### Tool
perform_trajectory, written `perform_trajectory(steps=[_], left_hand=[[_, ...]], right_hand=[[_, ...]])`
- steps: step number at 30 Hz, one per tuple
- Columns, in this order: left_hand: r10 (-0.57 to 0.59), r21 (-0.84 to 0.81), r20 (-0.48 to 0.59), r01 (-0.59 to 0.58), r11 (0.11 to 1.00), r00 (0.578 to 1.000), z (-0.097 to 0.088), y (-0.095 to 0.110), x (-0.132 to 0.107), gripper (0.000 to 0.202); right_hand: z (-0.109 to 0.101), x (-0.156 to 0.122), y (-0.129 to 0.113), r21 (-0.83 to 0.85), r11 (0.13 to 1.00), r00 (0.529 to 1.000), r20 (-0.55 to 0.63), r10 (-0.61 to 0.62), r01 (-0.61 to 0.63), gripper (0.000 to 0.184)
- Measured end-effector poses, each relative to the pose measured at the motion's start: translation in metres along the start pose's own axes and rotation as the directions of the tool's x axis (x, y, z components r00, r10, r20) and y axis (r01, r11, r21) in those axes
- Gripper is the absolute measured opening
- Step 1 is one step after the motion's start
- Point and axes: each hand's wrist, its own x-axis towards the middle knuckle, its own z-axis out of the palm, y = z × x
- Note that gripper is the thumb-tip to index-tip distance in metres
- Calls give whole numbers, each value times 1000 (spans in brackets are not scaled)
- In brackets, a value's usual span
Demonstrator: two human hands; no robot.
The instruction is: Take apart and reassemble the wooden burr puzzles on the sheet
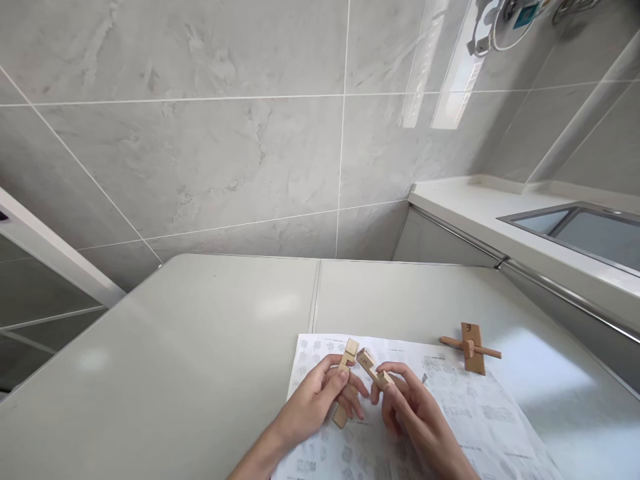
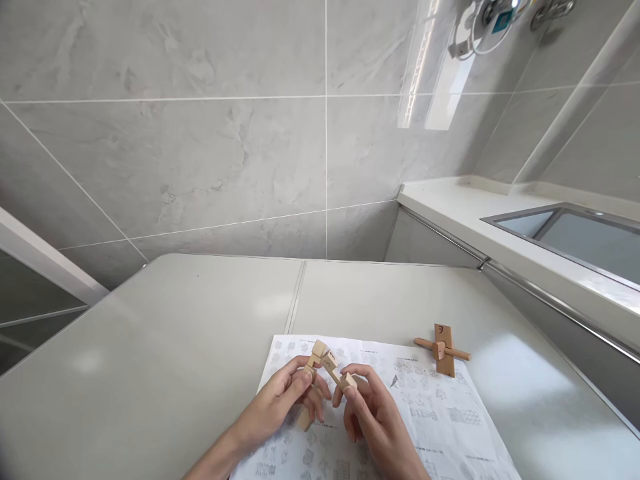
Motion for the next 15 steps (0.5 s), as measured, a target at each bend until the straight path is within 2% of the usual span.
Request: perform_trajectory(steps=[5,11,15], left_hand=[[-28,69,68,23,997,997,6,0,-5,53],[-63,76,154,52,996,986,8,-4,-9,80],[-89,92,186,73,993,979,9,-3,-10,74]], right_hand=[[3,-5,-6,-23,1000,1000,23,5,-4,49],[3,-7,-7,14,999,993,110,37,-39,44],[-1,-7,-5,19,999,988,152,34,-37,41]])
